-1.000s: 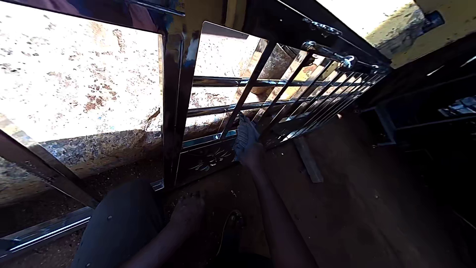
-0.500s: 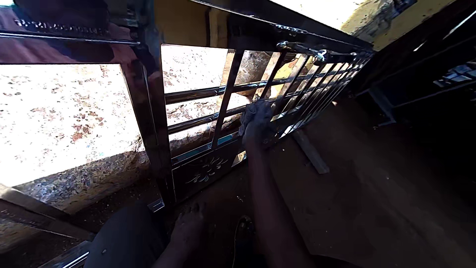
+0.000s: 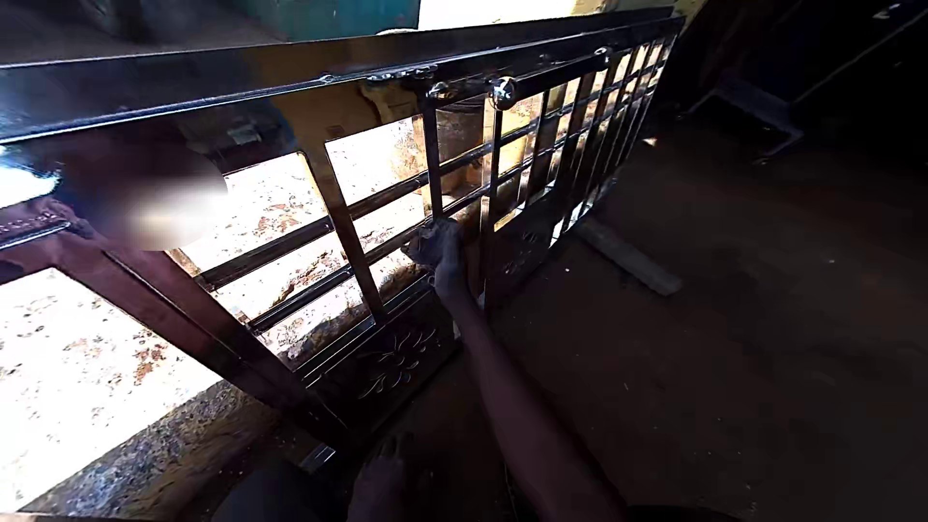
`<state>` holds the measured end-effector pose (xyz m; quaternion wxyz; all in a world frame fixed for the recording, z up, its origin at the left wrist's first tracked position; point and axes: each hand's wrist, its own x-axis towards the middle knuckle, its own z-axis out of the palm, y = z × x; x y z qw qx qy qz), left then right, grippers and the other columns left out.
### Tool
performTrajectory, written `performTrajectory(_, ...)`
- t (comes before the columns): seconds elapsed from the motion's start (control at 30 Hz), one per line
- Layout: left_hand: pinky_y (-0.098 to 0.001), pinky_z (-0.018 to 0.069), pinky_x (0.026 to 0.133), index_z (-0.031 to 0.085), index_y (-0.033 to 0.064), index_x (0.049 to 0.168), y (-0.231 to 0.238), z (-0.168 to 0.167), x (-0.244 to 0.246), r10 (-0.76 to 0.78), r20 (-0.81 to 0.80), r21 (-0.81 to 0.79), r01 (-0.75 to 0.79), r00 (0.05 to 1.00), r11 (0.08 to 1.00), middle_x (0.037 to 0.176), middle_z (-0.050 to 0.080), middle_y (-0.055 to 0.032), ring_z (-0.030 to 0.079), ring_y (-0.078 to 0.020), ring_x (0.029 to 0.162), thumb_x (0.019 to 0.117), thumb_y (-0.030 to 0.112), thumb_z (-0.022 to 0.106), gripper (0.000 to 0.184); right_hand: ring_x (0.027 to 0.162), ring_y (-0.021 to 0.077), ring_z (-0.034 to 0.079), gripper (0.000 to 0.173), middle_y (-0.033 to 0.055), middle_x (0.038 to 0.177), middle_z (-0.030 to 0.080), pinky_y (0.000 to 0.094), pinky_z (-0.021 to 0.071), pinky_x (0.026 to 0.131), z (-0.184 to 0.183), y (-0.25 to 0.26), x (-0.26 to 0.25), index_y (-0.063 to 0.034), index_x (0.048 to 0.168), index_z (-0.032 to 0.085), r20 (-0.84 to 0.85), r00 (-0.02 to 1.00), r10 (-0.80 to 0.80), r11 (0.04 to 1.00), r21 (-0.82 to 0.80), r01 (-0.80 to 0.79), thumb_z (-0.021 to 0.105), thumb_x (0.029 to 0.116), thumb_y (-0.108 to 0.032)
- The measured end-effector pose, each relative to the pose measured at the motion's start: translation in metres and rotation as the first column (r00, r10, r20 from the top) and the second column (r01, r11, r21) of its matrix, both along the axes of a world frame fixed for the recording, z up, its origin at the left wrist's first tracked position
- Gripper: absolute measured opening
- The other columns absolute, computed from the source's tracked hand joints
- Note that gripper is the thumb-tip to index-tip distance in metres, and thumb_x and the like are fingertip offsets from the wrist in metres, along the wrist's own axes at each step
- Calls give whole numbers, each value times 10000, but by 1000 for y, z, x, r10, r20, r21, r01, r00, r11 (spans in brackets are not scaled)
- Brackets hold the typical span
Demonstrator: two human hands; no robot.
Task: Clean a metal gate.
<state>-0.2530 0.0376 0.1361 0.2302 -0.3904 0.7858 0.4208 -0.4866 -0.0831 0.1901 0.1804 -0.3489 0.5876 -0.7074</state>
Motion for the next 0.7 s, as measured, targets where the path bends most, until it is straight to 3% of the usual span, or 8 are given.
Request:
performTrajectory(0.03, -600, 441, 1080, 456, 59, 1508, 2, 1, 1, -10, 15, 7, 9, 1000, 1000, 1473, 525, -234, 552, -418, 1317, 978, 474, 599, 688, 1074, 114, 607, 530, 108, 1193, 598, 330, 521, 977, 5, -1, 1, -1, 1374, 490, -11, 999, 42, 997, -58, -42, 274, 1098, -398)
performTrajectory(0.07, -606, 443, 1073, 466, 63, 1503, 1, 3, 0, -10, 21, 1, 10, 1000, 1000, 1472, 526, -238, 557, -424, 1310, 978, 471, 603, 679, 1074, 97, 630, 530, 86, 1209, 624, 328, 541, 966, -2, 5, 1, -28, 1420, 469, -10, 998, 54, 997, -60, -55, 300, 1093, -410)
performTrajectory(0.13, -610, 455, 1056, 478, 59, 1490, -2, 4, -4, -3, 24, -20, 3, 1000, 1000, 1458, 541, -231, 574, -420, 1288, 971, 473, 606, 676, 927, 106, 662, 492, 66, 1138, 675, 341, 579, 808, -41, 29, -6, -103, 1459, 482, 6, 995, 100, 994, 45, -100, 350, 1096, -409)
performTrajectory(0.2, -603, 453, 1056, 469, 53, 1495, -3, 6, -4, -4, 35, -17, 4, 999, 1000, 1459, 540, -225, 573, -415, 1287, 976, 466, 602, 677, 883, 127, 664, 420, 117, 1103, 678, 350, 582, 789, -71, 49, -11, 3, 1402, 512, 17, 994, 110, 986, 123, -112, 383, 1095, -252)
performTrajectory(0.27, -590, 445, 1068, 464, 50, 1497, -3, 8, -8, 2, 44, -4, -2, 999, 1000, 1458, 539, -227, 566, -415, 1296, 983, 460, 601, 671, 891, 110, 674, 336, 119, 1064, 689, 332, 580, 836, -60, 46, -18, 54, 1305, 572, 11, 996, 93, 988, 120, -94, 462, 1059, -146)
performTrajectory(0.4, -591, 476, 1033, 461, 70, 1497, 3, -6, -5, -23, 64, -19, 25, 998, 1000, 1435, 560, -207, 591, -403, 1262, 964, 491, 608, 695, 830, 171, 717, 337, 114, 1008, 724, 387, 633, 762, -26, 22, -29, 4, 1273, 632, 73, 987, 140, 990, -12, -140, 624, 989, -177)
performTrajectory(0.57, -578, 471, 1045, 465, 68, 1496, 2, -2, -6, -31, 51, -43, 33, 998, 999, 1429, 561, -218, 593, -399, 1263, 967, 497, 594, 694, 972, 137, 677, 448, 99, 1145, 668, 340, 596, 864, -62, 40, -34, -14, 1367, 503, 163, 970, 183, 983, -32, -180, 651, 955, -111)
performTrajectory(0.7, -579, 447, 1074, 449, 78, 1513, 0, 4, -8, 16, 65, -29, -14, 998, 999, 1475, 529, -213, 558, -400, 1314, 972, 483, 612, 694, 843, 88, 674, 240, 53, 981, 692, 298, 599, 779, -21, 19, -35, 2, 1158, 626, 100, 989, 107, 990, -99, -97, 652, 928, -61)
